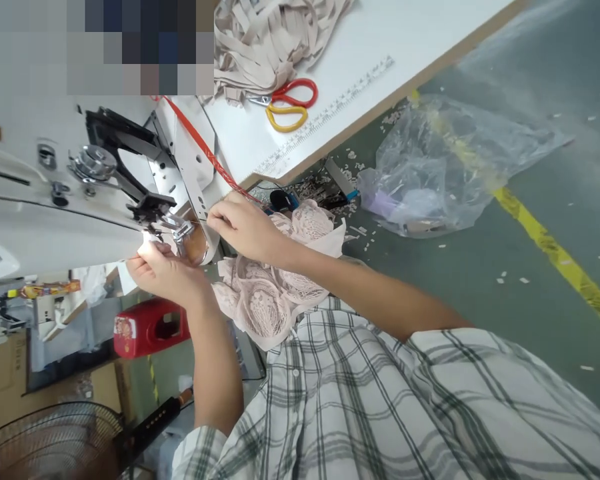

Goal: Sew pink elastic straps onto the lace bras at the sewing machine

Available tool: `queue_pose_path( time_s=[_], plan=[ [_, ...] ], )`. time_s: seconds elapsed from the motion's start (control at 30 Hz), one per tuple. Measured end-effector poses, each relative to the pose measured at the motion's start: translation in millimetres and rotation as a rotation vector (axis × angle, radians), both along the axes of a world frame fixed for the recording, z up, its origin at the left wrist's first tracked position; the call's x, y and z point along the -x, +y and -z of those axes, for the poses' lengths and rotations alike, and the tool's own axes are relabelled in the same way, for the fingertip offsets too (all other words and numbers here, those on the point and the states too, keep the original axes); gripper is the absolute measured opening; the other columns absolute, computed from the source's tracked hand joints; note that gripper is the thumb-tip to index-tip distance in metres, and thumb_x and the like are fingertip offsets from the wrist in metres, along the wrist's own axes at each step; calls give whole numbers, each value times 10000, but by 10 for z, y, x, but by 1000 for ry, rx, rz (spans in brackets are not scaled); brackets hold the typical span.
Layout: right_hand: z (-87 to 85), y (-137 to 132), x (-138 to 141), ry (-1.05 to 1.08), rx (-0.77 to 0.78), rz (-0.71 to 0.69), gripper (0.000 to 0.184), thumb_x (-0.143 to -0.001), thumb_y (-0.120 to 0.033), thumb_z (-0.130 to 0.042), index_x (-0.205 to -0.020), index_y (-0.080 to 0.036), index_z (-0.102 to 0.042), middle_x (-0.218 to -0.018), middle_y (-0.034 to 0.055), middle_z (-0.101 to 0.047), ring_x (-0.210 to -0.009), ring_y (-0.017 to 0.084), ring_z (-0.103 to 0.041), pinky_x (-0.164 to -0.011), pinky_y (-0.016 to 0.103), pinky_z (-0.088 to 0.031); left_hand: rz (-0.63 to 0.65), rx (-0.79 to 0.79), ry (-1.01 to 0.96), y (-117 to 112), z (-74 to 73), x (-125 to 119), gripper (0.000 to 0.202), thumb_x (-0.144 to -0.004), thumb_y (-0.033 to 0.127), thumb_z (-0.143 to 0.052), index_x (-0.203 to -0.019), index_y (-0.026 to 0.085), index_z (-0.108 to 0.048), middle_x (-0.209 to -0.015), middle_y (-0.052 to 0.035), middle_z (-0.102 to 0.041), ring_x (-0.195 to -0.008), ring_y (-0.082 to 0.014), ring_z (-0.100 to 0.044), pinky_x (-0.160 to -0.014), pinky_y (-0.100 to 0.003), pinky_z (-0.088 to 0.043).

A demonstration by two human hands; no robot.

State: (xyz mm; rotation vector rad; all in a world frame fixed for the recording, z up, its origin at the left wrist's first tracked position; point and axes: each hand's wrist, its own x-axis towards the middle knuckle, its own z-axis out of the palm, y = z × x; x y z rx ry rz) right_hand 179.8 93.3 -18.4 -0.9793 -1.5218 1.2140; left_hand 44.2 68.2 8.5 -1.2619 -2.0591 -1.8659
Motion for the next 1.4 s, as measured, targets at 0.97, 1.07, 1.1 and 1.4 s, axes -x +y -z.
queue_pose_path(
  time_s=[0.97, 1.07, 1.1, 1.4],
  plan=[
    [84, -46, 15, 83, 42, -21, 128, -948, -204, -524, -878, -169, -625, -937, 24, -511, -810, 144, -515, -797, 287, -375, -93, 109, 241, -67, -84, -295, 299, -926, 351, -491, -706, 232, -328, -697, 50, -378, -652, -106, -430, -617, -249, -431],
    [67, -42, 25, 81, 37, -24, 133, -947, -195, -519, -866, -172, -622, -921, 26, -516, -834, 154, -520, -793, 287, -376, -96, 127, 257, -61, -82, -192, 272, -920, 311, -460, -707, 233, -310, -695, 52, -364, -629, -101, -389, -581, -243, -398],
    [68, -39, 29, 82, 33, -22, 137, -946, -197, -518, -860, -174, -622, -917, 26, -518, -834, 154, -521, -788, 286, -377, -114, 140, 281, -54, -84, -147, 274, -920, 305, -455, -698, 231, -312, -693, 51, -363, -635, -103, -386, -595, -245, -397],
    [37, -4, -22, 66, 34, -29, 173, -962, -229, -490, -880, -173, -632, -960, 41, -532, -806, 144, -520, -789, 311, -394, -41, 149, 440, -166, -57, -5, 170, -922, 282, -517, -780, 212, -455, -804, 19, -469, -781, -138, -484, -785, -292, -424]
  ],
)
